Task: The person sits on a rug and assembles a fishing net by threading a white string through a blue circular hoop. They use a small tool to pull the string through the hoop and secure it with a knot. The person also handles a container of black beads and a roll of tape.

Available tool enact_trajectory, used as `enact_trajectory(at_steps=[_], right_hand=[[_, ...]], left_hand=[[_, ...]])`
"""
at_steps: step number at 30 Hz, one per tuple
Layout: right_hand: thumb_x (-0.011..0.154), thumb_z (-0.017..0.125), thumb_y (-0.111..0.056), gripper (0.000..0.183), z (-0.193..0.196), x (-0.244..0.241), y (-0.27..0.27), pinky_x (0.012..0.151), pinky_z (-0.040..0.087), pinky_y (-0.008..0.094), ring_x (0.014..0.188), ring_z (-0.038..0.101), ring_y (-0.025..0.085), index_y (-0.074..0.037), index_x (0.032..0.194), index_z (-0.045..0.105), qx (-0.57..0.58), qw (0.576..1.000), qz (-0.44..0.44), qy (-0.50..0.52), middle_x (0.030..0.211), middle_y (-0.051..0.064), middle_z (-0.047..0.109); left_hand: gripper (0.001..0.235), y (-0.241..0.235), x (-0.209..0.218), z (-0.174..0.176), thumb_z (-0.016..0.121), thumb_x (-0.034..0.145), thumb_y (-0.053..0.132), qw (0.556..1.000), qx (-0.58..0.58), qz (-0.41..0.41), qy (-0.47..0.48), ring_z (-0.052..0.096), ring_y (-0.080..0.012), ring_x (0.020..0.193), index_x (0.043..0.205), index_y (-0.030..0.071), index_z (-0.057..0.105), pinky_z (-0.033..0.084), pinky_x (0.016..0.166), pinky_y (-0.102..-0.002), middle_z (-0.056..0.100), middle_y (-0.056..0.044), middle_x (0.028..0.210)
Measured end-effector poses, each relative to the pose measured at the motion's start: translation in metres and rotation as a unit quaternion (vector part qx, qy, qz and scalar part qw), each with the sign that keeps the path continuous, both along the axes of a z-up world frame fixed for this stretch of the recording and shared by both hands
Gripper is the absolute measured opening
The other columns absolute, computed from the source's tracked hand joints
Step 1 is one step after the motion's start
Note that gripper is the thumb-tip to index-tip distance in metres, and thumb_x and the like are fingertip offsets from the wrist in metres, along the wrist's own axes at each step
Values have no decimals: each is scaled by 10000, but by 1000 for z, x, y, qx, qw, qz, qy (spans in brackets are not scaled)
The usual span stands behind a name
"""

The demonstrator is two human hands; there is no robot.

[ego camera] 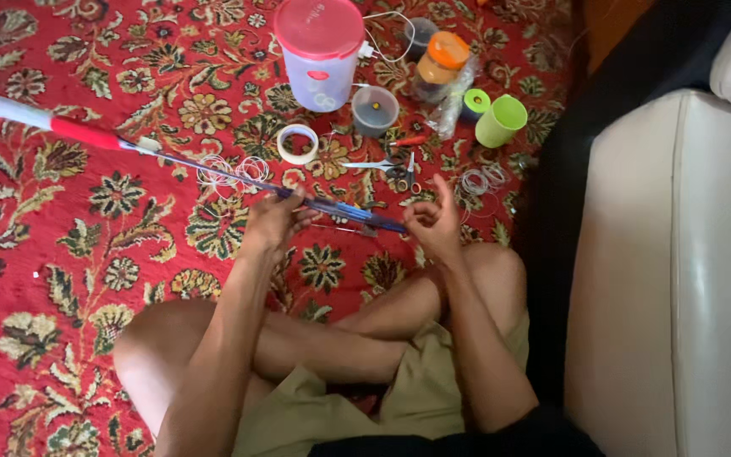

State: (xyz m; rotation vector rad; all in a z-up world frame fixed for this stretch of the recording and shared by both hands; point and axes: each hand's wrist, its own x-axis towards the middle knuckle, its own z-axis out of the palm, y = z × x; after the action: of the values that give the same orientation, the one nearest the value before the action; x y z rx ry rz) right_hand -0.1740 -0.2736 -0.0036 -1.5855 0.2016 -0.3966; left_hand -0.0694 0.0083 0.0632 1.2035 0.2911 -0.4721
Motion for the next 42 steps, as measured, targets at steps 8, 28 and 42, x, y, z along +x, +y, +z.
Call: enact_trajectory(at_steps=[8,28,42], right_hand=[[856,624,151,1017,8,5,7,631,549,261,668,669,192,-221,1585,21,11,998,55,-26,806,162,680],[771,752,-632,796,-4,65,64,1029,401,605,1430,312,442,-436,1461,409,-556,749,200,301,1527,114,310],[940,666,-346,168,-88,88,-34,761,541,537,1040,609,444,-186,990,669,-516,788,-67,328,1155,152,526]], left_hand=[[355,15,-2,2,763,887,215,996,55,12,71,720,-236,667,1046,-73,629,633,620,-329,676,-172,819],[315,-4,54,-69,733,850,364,983,162,-20,78,621,-162,545,828,50,729,534,527,-275,610,-90,652],[526,-2,85,-104,626,661,225,999,1,-43,6,685,-237,722,1147,24,622,535,661,-380,660,-119,780]])
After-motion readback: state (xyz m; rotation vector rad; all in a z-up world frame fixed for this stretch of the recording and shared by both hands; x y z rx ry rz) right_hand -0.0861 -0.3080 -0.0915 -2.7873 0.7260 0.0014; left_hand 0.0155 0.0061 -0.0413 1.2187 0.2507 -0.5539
